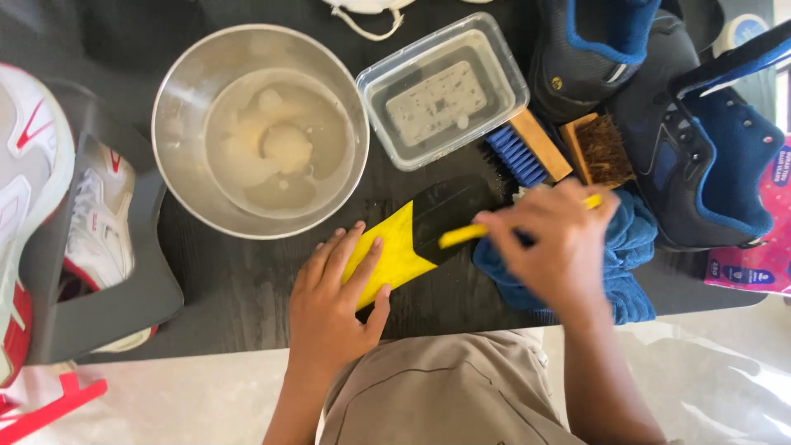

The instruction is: The person scrubs a grey shoe insole with a yellow brush, repeatedly dipping the brush into a metal bowl of water. They flip the insole over to clean the yellow underside as well, using the same scrubbing technique.

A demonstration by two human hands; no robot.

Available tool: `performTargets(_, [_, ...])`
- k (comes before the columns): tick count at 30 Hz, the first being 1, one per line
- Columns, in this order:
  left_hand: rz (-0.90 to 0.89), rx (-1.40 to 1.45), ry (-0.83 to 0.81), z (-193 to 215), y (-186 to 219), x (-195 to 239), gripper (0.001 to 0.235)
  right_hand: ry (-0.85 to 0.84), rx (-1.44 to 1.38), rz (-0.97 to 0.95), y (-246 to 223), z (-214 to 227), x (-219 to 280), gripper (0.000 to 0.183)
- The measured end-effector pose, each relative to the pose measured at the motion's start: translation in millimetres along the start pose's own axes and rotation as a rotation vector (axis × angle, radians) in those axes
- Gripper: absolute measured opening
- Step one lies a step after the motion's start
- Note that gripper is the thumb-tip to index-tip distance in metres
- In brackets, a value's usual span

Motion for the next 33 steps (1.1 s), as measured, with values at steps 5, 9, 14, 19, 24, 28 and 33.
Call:
performTargets(5, [0.017, 0.014, -0.008, 3.0, 1.0, 1.2, 0.055, 0.008, -0.112, 0.222, -40.8, -9.8, 12.0, 0.023])
performTargets(9, [-0.005, 0.013, 0.032, 4.4, 1.1, -0.3, 0.053, 0.057, -0.139, 0.178, -26.5, -6.1, -0.7, 0.021])
performTargets(14, [0.017, 0.006, -0.015, 2.6, -0.2, 1.7, 0.058, 0.004, -0.131, 0.15, -34.1, -4.7, -4.4, 0.027])
performTargets(19, [0.005, 0.047, 0.001, 2.4, -0.9, 2.4, 0.056, -0.067, -0.183, 0.215, -32.6, -9.1, -1.9, 0.028])
performTargets(24, [0.033, 0.032, 0.032, 0.7, -1.5, 4.5, 0.046, -0.015, -0.237, 0.182, -21.9, -4.2, -8.5, 0.034])
performTargets(28, [0.034, 0.024, 0.042, -0.1, -1.6, 3.9, 0.043, -0.219, -0.305, 0.153, -14.5, -12.8, 11.5, 0.03])
performTargets(33, [0.042, 0.03, 0.031, -3.5, -3.8, 6.8, 0.043, -0.025, -0.127, 0.066, 1.5, -4.5, 8.0, 0.03])
Point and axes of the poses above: each hand's wrist, its own x-axis away from the middle knuckle, its own z-axis out of the back of the hand, y = z × x, the point moved 3 cm from there along -x, towards the middle knuckle, and after that the axes turned 13 degrees about -z, right-handed, at the moved point
